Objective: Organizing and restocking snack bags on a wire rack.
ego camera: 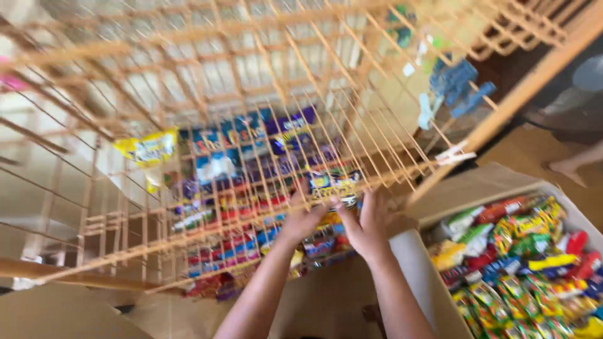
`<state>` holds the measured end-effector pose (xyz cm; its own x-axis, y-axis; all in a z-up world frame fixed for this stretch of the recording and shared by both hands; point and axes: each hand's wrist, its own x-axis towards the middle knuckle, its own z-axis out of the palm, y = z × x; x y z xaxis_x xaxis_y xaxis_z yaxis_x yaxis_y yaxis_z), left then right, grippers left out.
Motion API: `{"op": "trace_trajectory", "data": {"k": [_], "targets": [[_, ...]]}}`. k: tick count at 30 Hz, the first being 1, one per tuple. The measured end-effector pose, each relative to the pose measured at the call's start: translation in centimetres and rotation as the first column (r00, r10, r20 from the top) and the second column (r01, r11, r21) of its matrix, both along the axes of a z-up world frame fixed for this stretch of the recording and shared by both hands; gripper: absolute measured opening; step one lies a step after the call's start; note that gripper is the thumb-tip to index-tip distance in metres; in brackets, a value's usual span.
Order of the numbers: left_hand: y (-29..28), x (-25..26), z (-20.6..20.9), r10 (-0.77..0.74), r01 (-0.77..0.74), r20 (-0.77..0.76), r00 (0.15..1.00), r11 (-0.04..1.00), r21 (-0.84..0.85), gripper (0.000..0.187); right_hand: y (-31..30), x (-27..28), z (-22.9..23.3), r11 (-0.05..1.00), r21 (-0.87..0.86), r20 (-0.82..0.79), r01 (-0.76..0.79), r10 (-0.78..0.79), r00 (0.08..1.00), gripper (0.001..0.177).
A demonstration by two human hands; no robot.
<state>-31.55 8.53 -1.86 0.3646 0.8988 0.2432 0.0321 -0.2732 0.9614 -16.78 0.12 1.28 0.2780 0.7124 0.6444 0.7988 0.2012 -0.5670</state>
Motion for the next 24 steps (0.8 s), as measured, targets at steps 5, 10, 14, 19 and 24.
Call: {"op": "trace_trajectory", "data": {"k": [5,10,14,19,24], "targets": [[7.8,2.6,2.7,0.072,-0.079,0.036,0.997,0.973,0.219,0.091,12.7,6.8,-10.6,0.905,-0.414,-0.309,-0.100,-0.036,0.950,0.062],[9.1,4.2,-1.5,0.257,-0.226,-0.020,0.966,0.883,0.412,0.083,19.6,8.2,-11.1,0.953,-0.223,-0.478,-0.203,0.074,0.875,0.063],[8.7,4.2,-0.9,0.483,-0.285,-0.186,0.856,0.739,0.610,0.076,26.5,10.3,-13.5,0.982,0.068,-0.317,-0.177,0.189,0.929,0.063],[7.4,2.3,2.2,0.542,-0.372,-0.373,0.753,0.818,0.438,0.081,28.1,10.4,-12.7,0.996,-0.008,-0.247,0.092,-0.091,0.965,0.055],[7.0,0.8,5.3,0.553,-0.400,-0.389,0.736,0.820,0.410,0.076,24.1,3.9,-4.4,0.994,0.093,-0.227,0.061,-0.038,0.973,0.055]]}}
